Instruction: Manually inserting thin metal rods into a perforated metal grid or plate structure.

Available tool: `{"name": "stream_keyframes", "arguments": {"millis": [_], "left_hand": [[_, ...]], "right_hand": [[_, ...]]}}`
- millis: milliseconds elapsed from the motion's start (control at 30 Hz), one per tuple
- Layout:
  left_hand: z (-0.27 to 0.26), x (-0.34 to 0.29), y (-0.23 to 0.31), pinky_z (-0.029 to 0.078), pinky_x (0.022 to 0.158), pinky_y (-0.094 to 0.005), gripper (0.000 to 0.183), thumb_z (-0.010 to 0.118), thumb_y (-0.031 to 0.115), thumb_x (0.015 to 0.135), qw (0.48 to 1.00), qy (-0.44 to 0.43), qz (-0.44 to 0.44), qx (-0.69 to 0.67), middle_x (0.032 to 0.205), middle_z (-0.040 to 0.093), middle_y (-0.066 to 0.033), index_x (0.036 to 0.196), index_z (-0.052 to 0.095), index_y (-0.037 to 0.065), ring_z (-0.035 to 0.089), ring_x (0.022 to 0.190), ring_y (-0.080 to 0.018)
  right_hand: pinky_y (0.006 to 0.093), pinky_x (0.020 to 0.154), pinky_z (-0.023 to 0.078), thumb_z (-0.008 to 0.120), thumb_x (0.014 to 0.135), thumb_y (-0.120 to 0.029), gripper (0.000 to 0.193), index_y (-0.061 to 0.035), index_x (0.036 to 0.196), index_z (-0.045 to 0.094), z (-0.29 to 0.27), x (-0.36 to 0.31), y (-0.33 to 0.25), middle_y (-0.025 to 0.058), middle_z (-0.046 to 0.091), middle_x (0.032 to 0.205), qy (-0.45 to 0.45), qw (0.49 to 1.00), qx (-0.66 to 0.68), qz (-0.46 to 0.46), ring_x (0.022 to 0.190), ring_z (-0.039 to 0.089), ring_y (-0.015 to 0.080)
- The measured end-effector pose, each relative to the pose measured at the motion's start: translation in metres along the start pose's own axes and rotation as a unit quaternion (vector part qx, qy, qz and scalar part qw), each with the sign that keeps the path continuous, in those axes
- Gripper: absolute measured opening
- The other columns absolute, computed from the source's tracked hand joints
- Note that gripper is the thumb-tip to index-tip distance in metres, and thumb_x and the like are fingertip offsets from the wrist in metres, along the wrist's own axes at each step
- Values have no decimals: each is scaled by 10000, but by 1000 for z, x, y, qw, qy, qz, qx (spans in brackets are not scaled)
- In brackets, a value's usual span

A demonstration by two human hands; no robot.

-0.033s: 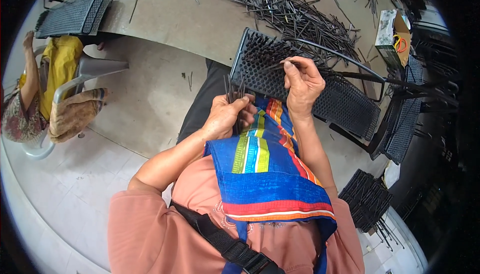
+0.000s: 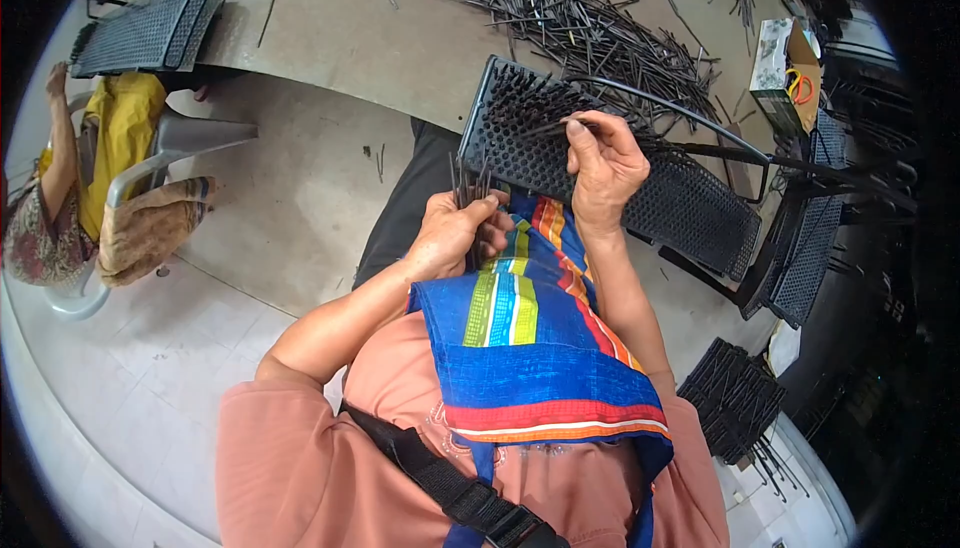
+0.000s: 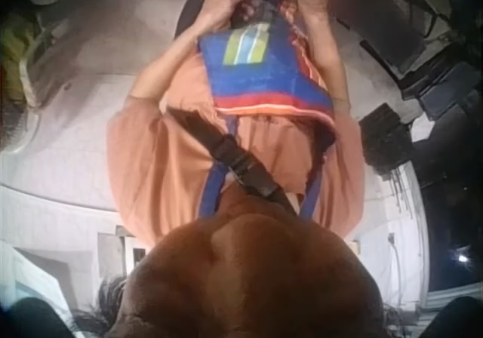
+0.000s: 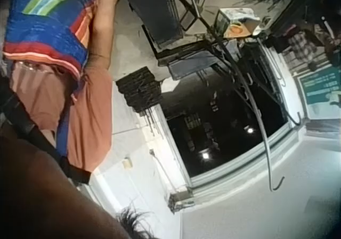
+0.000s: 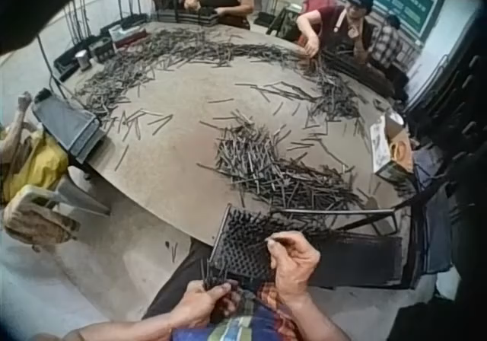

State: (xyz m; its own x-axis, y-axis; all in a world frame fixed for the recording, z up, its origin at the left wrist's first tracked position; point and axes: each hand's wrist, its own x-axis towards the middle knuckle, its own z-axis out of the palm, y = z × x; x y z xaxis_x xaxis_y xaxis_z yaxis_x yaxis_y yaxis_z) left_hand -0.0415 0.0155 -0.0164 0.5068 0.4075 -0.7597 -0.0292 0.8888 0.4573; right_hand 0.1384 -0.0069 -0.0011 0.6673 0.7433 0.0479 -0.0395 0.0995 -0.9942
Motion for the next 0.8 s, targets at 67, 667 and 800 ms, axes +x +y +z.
{"name": "stream_keyframes", "arguments": {"millis": [67,667,800], "left_hand": [[3,-2,2,582,601,-314,192,534,105,965,999,-18,-21,23,840,685,-153,1051,607,-51,684,663,-222],[10,-8,1,541,524,-285,125,556,81,947,999,21,20,-43,805,679,-134,1004,606,-19,660,628,-185],[3,-1,-2,536,518,-280,117,564,72,939,999,26,1,-48,812,682,-140,1004,602,-17,660,626,-187]], "right_hand": [[169,464,369,701,845,18,84,8,922,671,2,2,7,13,645,768,1,999,-30,-24,521,480,24],[202,484,395,727,773,63,106,16,862,695,6,2,9,35,658,780,-61,954,-221,-193,556,504,39],[219,537,443,742,738,57,128,13,850,699,11,0,8,70,657,780,-83,934,-272,-217,609,565,97]]}}
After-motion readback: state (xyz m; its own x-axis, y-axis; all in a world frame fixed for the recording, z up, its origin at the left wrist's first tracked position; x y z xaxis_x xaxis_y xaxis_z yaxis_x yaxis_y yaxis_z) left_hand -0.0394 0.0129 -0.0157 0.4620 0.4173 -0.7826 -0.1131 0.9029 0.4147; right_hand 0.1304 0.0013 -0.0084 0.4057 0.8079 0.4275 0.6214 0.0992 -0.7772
